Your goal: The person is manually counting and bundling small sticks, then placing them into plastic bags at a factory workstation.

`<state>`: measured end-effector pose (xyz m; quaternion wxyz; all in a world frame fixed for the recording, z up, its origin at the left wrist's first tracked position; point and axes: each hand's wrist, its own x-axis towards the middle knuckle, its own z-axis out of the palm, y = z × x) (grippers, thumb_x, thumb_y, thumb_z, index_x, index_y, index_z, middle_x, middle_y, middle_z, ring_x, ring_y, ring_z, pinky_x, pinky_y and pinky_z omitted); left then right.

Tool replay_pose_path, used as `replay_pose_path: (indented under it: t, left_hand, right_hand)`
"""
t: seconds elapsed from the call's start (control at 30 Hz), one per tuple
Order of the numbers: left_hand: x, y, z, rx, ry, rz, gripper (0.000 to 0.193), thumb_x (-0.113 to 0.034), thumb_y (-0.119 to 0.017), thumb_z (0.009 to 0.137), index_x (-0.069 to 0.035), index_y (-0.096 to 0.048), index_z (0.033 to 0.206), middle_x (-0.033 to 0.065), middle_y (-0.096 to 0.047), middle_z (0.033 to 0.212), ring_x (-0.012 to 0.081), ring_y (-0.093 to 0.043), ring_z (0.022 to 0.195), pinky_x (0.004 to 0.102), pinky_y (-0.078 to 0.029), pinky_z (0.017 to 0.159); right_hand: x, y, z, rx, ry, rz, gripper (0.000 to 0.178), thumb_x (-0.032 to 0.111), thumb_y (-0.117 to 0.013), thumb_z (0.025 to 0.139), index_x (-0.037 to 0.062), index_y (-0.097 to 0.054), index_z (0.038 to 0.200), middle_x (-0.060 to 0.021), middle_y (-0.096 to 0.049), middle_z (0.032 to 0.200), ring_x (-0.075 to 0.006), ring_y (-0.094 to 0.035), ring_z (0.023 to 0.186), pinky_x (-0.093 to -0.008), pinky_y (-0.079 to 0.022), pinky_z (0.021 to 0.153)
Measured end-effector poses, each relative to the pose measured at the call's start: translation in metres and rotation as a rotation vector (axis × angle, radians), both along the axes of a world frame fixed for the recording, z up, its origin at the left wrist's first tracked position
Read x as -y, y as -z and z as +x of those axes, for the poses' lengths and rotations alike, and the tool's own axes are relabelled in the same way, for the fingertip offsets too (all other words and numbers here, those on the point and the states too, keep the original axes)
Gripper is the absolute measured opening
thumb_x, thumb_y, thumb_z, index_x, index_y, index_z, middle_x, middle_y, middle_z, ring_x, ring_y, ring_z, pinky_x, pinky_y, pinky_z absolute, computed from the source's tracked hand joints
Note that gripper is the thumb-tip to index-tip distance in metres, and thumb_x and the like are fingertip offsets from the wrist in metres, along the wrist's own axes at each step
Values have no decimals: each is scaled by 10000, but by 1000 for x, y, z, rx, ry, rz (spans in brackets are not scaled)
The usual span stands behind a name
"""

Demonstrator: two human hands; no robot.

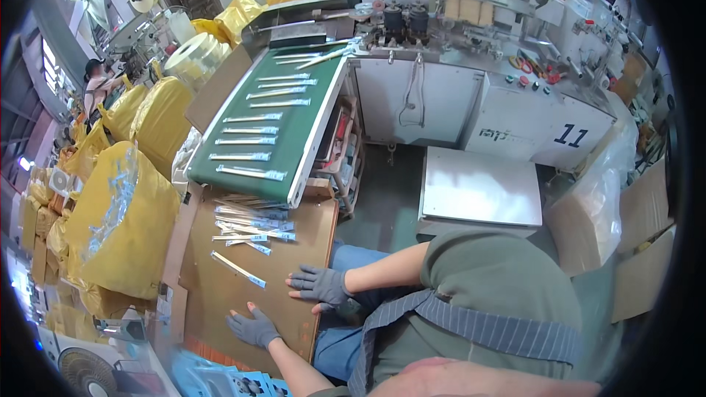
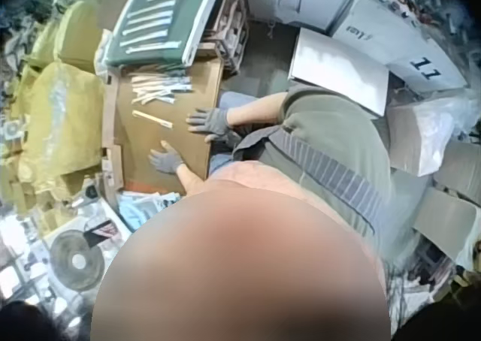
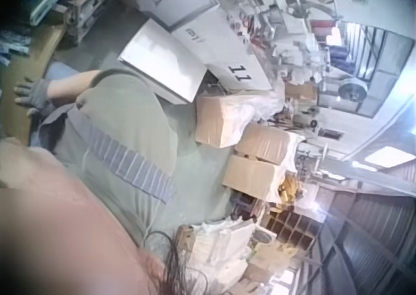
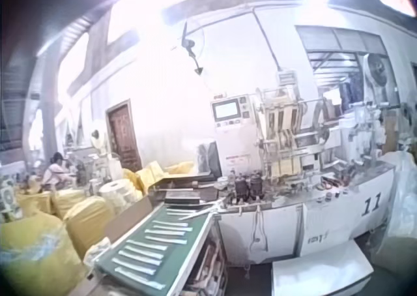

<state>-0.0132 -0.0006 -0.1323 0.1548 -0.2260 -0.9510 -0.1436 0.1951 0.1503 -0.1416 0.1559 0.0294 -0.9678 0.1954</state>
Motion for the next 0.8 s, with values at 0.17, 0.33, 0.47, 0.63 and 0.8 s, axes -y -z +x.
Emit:
replay_pose_path:
  t: [0.17,0.33,0.47,0.63,0.8]
  left_hand:
    - [-3,5,-3,-21,3,21,622,-467,-549,854,-2,-488,1262,196,-453,1332,323,-395,1259,435,-303,1042]
    - [-2,6,-4,-34,7,35,619,-470,-550,852,-2,-496,1254,199,-461,1324,327,-404,1250,435,-306,1040]
    - [-3,5,-3,-31,-1,31,625,-489,-538,855,-7,-508,1251,194,-467,1327,321,-413,1248,430,-313,1036]
    - [-2,4,-2,-40,-2,16,628,-502,-522,862,-10,-513,1253,187,-469,1331,312,-418,1248,422,-317,1036]
    - [1,2,-2,-42,10,21,624,-489,-530,862,-4,-511,1253,195,-467,1329,318,-420,1245,418,-320,1037]
  right_hand:
    - [-2,-6,2,12,13,22,768,544,-465,830,20,-343,1378,-260,-228,1466,-389,-192,1380,-557,-91,1104]
    - [-2,-6,1,21,13,38,775,556,-455,831,22,-339,1381,-258,-229,1466,-385,-192,1381,-552,-96,1104]
    - [-3,-2,1,25,10,31,777,559,-448,835,23,-333,1385,-258,-225,1468,-387,-190,1381,-549,-96,1105]
    - [-2,-2,0,22,12,36,779,563,-439,840,23,-326,1389,-257,-217,1472,-387,-190,1382,-549,-98,1105]
    - [0,-2,2,7,11,14,761,544,-449,843,18,-336,1381,-258,-223,1468,-393,-199,1376,-551,-104,1104]
